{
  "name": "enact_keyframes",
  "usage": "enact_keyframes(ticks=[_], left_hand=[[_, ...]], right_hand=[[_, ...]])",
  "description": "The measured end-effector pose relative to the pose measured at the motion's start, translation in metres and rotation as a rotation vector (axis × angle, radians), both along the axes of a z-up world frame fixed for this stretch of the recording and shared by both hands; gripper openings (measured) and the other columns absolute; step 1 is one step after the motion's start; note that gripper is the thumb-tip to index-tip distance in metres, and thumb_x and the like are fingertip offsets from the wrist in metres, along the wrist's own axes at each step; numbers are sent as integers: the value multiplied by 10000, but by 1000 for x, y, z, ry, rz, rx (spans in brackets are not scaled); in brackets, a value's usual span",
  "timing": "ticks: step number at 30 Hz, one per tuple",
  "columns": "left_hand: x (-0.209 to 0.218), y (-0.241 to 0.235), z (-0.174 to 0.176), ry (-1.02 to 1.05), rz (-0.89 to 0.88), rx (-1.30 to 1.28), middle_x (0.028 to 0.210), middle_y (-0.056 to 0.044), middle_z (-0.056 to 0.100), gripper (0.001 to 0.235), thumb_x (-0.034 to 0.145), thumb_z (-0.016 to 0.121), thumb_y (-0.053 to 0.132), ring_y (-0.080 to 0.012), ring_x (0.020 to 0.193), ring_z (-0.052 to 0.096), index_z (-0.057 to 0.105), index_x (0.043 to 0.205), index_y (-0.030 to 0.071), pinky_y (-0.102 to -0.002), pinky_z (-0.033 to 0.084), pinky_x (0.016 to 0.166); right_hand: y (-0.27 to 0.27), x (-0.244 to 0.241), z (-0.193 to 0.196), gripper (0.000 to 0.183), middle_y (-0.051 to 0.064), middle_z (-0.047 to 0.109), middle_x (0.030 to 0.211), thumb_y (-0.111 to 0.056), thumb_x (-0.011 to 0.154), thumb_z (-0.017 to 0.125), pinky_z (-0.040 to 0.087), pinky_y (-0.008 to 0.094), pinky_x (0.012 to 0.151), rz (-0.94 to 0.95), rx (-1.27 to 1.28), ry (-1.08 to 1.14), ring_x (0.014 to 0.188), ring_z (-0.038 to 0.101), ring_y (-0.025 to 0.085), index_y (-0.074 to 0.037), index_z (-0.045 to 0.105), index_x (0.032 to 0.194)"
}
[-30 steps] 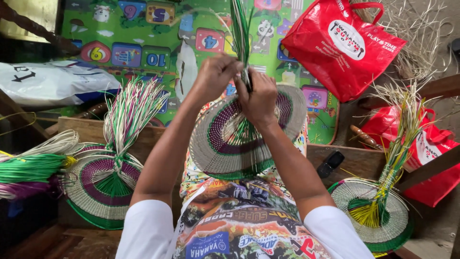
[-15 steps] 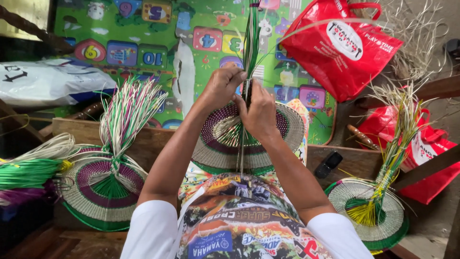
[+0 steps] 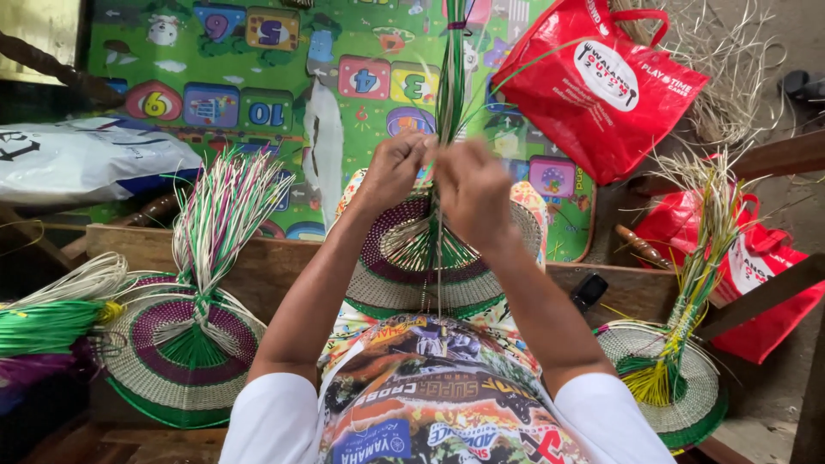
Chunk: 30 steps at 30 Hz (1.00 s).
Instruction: The person weaves a basket by hand, interlacing green and white plastic strips around a circular base. They repeatedly pull and adjust the strips to tighten the weave, working on the same basket throughout the clip.
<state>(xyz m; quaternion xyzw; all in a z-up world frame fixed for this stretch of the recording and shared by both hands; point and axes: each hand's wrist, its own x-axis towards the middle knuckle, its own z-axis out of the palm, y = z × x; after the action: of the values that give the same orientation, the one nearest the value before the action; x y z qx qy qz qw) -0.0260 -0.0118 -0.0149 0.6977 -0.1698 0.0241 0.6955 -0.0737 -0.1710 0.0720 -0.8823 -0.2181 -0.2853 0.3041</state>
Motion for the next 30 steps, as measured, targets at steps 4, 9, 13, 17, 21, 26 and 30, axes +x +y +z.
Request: enact_keyframes(ticks=[4,9,13,17,21,26,30], left_hand=[[-3,3,9,-62,50,5,703,-115,591,233,957,800,154,-204,725,593,704,798,15,-362,503,731],[0,5,3,-78,-1,-26,768,-74,601,184,977,782,118,-131,742,600,727,832,18,-291,489,702],[-1,6,8,-38,-62,-30,798,-67,585,158,997,748,120,-119,747,559,736,862,40,-287,481,690],[-15,9,26,-43,-111,-46,837,-79,596,199,890,862,140,-123,707,554,700,853,32,-275,457,646],[-21,7,55,-117,33,160,764,-26,535,344,921,826,251,-113,672,452,602,734,67,-289,373,599],[-21,6,63,-179,34,115,674,-22,445,452,1035,661,221,-156,703,459,430,670,88,-354,405,659],[-20,6,63,-200,-3,118,691,-24,360,468,1067,614,243,-168,703,378,372,693,101,-365,358,654]], right_hand=[[22,-61,-32,82,-22,637,768,-242,918,772,542,269,568,212,63,111,630,663,156,-207,792,847],[-8,-49,-12,235,86,640,725,-217,930,839,542,299,430,12,248,318,582,709,242,-12,730,961],[-13,-28,-6,245,100,624,559,-237,973,769,466,337,368,95,293,545,524,694,294,-57,723,813],[-12,-1,50,206,129,641,568,-91,1026,636,550,290,419,199,874,788,475,682,201,-10,676,840],[-30,2,117,133,185,698,938,-47,1038,604,590,306,489,519,1102,767,599,641,201,80,634,1013],[-33,28,86,125,79,619,738,-90,1088,602,519,238,454,392,741,582,544,636,153,1,653,1158],[-31,26,70,233,4,645,786,-140,1029,729,543,200,556,225,381,624,574,583,55,-68,673,1243]])
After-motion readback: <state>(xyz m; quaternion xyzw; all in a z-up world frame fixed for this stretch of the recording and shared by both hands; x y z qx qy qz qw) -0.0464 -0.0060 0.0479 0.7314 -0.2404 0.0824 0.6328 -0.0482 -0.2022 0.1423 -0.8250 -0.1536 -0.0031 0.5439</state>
